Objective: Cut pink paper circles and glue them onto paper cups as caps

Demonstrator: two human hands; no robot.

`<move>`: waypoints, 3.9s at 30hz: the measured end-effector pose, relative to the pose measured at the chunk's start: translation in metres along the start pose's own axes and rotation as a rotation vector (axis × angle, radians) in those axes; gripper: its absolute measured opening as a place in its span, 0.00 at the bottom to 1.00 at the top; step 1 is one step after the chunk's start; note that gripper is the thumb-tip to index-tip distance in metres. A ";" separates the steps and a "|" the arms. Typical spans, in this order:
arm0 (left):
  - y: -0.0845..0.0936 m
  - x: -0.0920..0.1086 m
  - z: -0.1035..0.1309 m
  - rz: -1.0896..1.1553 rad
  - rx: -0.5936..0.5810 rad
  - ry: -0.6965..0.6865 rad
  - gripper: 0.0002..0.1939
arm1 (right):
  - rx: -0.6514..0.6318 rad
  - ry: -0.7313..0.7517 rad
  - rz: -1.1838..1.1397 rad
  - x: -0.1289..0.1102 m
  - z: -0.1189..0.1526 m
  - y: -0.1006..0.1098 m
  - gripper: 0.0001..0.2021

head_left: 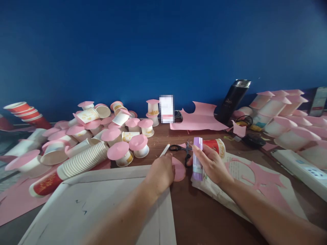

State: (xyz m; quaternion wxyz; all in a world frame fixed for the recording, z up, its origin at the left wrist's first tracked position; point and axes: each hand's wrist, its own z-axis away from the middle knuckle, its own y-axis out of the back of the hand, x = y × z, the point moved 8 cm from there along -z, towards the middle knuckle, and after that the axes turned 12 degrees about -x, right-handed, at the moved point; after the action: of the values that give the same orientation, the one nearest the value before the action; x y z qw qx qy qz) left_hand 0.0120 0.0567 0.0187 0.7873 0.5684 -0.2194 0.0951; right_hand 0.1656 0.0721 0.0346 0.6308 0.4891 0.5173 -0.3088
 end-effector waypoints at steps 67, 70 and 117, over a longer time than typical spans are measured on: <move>0.036 0.011 0.011 -0.098 0.292 -0.348 0.14 | -0.421 0.166 -0.524 -0.005 -0.001 -0.024 0.33; 0.031 0.016 0.012 -0.132 0.270 -0.377 0.13 | -0.329 0.237 -0.303 -0.013 -0.001 -0.022 0.26; 0.005 0.024 0.008 -0.264 0.076 -0.622 0.19 | 0.048 0.211 0.957 -0.013 0.009 -0.003 0.18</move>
State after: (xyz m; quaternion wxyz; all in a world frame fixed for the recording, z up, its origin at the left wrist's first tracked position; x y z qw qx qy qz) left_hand 0.0287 0.0484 0.0362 0.6664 0.6226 -0.3699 -0.1774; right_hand 0.1625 0.0614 0.0460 0.6346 0.7149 0.2885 0.0551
